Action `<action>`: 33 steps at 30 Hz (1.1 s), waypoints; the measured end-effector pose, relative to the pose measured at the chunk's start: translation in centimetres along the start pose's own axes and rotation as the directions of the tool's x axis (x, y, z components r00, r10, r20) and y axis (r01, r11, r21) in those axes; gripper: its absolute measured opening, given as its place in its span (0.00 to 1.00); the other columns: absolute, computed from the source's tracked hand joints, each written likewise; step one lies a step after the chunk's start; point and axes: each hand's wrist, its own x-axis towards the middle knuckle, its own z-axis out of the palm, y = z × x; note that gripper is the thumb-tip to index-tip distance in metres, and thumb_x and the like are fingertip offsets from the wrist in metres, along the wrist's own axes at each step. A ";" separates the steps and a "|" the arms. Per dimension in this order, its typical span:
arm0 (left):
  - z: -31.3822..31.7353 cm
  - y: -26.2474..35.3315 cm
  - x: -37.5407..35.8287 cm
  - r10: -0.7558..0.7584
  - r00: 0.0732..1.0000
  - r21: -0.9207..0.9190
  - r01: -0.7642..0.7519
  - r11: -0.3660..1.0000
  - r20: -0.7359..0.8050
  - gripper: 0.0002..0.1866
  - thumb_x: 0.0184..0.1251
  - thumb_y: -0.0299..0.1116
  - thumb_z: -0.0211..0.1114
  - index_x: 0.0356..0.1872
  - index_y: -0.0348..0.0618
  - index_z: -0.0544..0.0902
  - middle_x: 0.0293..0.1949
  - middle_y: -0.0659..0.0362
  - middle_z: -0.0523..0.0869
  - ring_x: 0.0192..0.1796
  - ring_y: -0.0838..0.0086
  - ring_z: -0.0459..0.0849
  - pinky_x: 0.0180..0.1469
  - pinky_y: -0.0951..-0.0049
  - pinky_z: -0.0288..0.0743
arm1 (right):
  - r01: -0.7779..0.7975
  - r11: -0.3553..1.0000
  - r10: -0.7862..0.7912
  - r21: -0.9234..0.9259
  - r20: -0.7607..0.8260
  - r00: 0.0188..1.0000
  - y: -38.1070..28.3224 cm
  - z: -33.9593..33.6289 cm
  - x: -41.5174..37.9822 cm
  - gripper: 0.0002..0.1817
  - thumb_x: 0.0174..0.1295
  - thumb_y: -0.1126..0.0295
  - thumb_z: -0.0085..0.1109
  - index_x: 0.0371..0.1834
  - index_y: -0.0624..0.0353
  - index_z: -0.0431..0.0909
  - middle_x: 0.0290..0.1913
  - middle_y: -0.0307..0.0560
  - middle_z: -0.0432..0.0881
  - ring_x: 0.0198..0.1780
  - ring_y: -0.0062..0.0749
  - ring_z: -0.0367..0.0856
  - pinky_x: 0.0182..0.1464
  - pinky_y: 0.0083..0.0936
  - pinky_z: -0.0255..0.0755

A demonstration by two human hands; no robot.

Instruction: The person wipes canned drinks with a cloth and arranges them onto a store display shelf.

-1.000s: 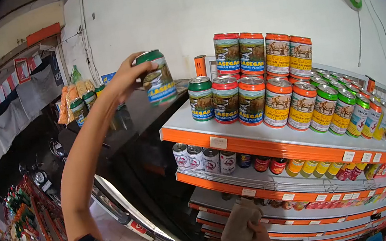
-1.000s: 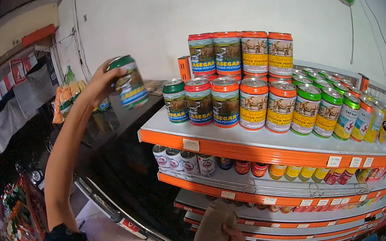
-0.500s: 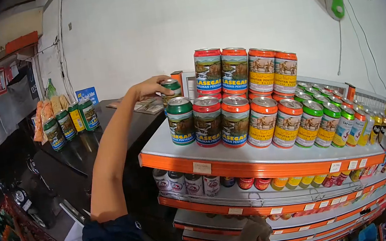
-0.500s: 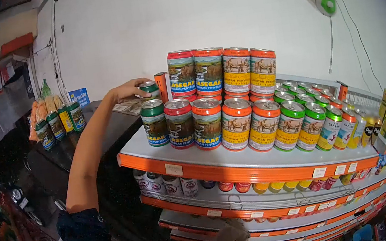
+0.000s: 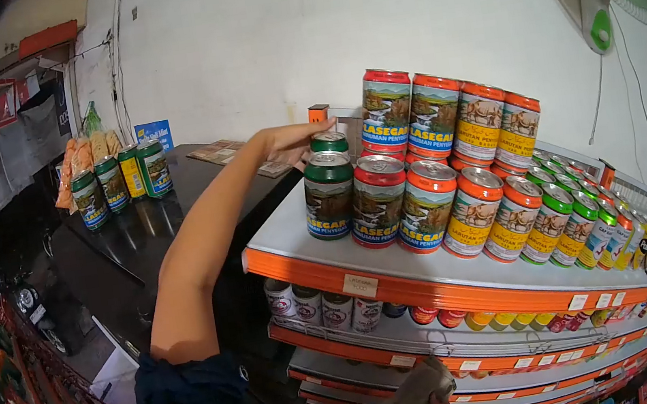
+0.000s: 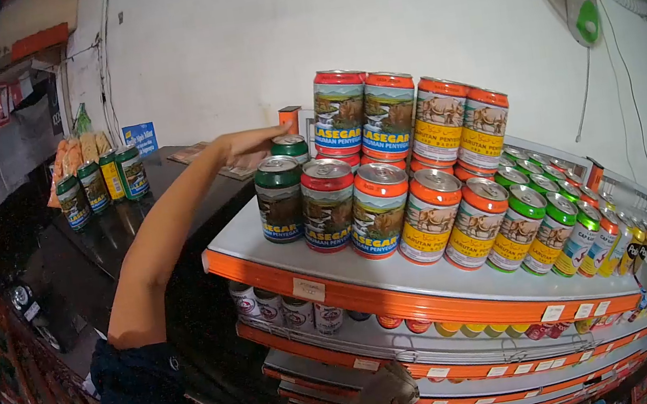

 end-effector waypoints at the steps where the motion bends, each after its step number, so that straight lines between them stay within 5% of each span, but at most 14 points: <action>1: -0.1 0.0 0.1 0.004 1.000 -0.001 -0.005 1.000 -0.008 0.33 0.59 0.60 0.43 0.53 0.41 0.65 0.53 0.50 0.70 0.53 0.65 0.71 0.52 0.61 0.68 | 0.029 1.000 -0.029 0.008 0.085 0.996 -0.1 0.8 0.2 0.33 0.51 0.69 0.57 0.60 0.59 0.53 0.57 0.50 0.62 0.59 0.45 0.60 0.58 0.43 0.59; 2: -0.2 0.0 0.1 -0.071 0.997 -0.013 0.071 0.997 -0.015 0.29 0.61 0.56 0.44 0.52 0.41 0.67 0.51 0.51 0.72 0.51 0.68 0.73 0.51 0.65 0.69 | 0.026 1.000 -0.027 0.002 0.092 0.995 0.0 1.6 0.3 0.33 0.51 0.69 0.57 0.60 0.59 0.53 0.57 0.50 0.62 0.59 0.45 0.60 0.58 0.43 0.59; 4: -0.3 0.3 0.2 -0.170 0.985 0.000 0.171 0.985 -0.017 0.26 0.64 0.52 0.43 0.52 0.42 0.67 0.49 0.51 0.74 0.47 0.69 0.76 0.49 0.67 0.71 | -0.021 0.999 0.013 -0.039 -0.187 0.982 0.1 2.9 0.3 0.32 0.51 0.69 0.57 0.59 0.59 0.55 0.57 0.50 0.63 0.59 0.45 0.60 0.58 0.42 0.60; 9: -0.9 0.5 1.1 -0.230 0.967 0.077 0.223 0.972 0.109 0.26 0.65 0.52 0.38 0.54 0.41 0.63 0.49 0.50 0.74 0.50 0.66 0.75 0.50 0.60 0.70 | -0.058 0.995 0.045 -0.076 -0.162 0.986 1.1 0.5 0.6 0.30 0.52 0.69 0.56 0.58 0.59 0.57 0.56 0.50 0.64 0.58 0.45 0.61 0.58 0.43 0.59; 11: -0.7 0.2 1.5 -0.168 0.979 0.090 0.159 0.983 0.113 0.28 0.64 0.55 0.36 0.46 0.38 0.67 0.36 0.48 0.79 0.36 0.65 0.81 0.44 0.59 0.74 | -0.073 0.994 0.059 -0.086 -0.163 0.985 1.2 0.5 0.4 0.29 0.52 0.69 0.56 0.58 0.59 0.57 0.56 0.50 0.64 0.58 0.45 0.60 0.59 0.43 0.58; 17: 0.0 0.7 0.9 -0.170 0.973 0.109 0.155 0.982 0.154 0.27 0.64 0.55 0.35 0.49 0.42 0.66 0.40 0.48 0.78 0.41 0.63 0.79 0.47 0.56 0.72 | -0.063 0.985 0.023 -0.162 -0.240 0.971 1.7 -0.8 0.3 0.31 0.51 0.67 0.57 0.58 0.59 0.56 0.56 0.51 0.64 0.58 0.44 0.61 0.59 0.44 0.56; 19: 0.5 1.0 0.4 -0.179 0.967 0.041 0.174 0.984 0.181 0.27 0.64 0.54 0.38 0.54 0.42 0.63 0.53 0.51 0.70 0.54 0.67 0.72 0.53 0.61 0.67 | -0.111 0.994 0.098 -0.026 -0.301 0.949 1.2 -0.7 0.4 0.31 0.51 0.68 0.57 0.59 0.58 0.56 0.55 0.50 0.65 0.58 0.44 0.62 0.59 0.44 0.57; 27: 1.4 1.8 0.2 -0.189 0.969 0.124 0.170 0.978 0.162 0.27 0.63 0.54 0.41 0.53 0.43 0.65 0.52 0.50 0.71 0.52 0.69 0.73 0.48 0.62 0.72 | -0.034 0.999 0.024 -0.034 -0.260 0.965 -0.2 -0.6 -0.7 0.33 0.48 0.67 0.60 0.58 0.59 0.57 0.53 0.49 0.67 0.57 0.44 0.63 0.59 0.43 0.57; 29: 0.8 1.3 1.0 -0.182 0.974 0.163 0.159 0.974 0.137 0.25 0.65 0.53 0.36 0.53 0.46 0.63 0.44 0.50 0.75 0.44 0.66 0.77 0.48 0.53 0.70 | -0.012 0.999 0.004 -0.037 -0.216 0.976 -0.4 -0.5 -0.8 0.33 0.47 0.67 0.60 0.58 0.59 0.57 0.53 0.49 0.67 0.57 0.44 0.63 0.59 0.44 0.57; 33: 0.5 1.1 1.6 -0.218 0.964 0.160 0.194 0.968 0.150 0.25 0.65 0.53 0.36 0.54 0.47 0.63 0.48 0.51 0.74 0.46 0.67 0.77 0.49 0.54 0.70 | 0.030 0.999 -0.034 -0.021 -0.239 0.970 -0.6 0.3 -1.2 0.35 0.47 0.67 0.61 0.59 0.59 0.54 0.54 0.51 0.65 0.57 0.46 0.62 0.59 0.45 0.57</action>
